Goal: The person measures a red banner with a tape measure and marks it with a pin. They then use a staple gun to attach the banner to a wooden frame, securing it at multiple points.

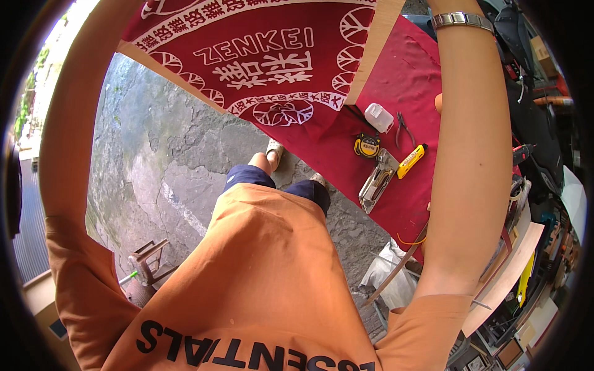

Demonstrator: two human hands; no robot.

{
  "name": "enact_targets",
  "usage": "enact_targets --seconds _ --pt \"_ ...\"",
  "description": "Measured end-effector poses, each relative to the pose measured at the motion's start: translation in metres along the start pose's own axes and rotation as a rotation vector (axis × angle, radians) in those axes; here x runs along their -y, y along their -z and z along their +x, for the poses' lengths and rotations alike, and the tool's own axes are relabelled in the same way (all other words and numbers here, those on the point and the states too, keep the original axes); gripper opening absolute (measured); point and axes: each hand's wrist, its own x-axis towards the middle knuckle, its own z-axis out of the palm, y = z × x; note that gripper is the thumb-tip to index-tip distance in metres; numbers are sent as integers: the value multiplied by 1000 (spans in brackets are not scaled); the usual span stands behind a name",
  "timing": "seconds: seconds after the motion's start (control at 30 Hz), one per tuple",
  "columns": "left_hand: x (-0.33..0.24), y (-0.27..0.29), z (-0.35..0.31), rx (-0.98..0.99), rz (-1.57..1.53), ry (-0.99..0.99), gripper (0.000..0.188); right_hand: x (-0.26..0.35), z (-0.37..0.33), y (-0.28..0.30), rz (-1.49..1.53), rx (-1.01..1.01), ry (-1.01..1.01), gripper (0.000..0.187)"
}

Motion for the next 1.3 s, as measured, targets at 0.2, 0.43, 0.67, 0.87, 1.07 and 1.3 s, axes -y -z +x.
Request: enact_targets --seconds 0.2,0.43,0.67,0.87,1.07,1.3 --pt "6 -4 0 8 -149 -57 61 -4 1 -3 42 -63 -79 26" --pt "-2 1 -10 91 -205 -22 66 12 -11 -4 81 -13 -41 28" --pt "-13 7 -12 195 -271 78 72 20 -13 2 88 -6 -118 34" --pt "-2 0 8 151 -255 332 80 1 -6 1 -184 -342 -18 29" --pt "2 -7 5 125 -206 297 78 -53 -63 -54 -334 -1103 129 23" --pt "31 -17 37 131 -415 142 55 -111 -213 -195 -115 -948 -310 16"
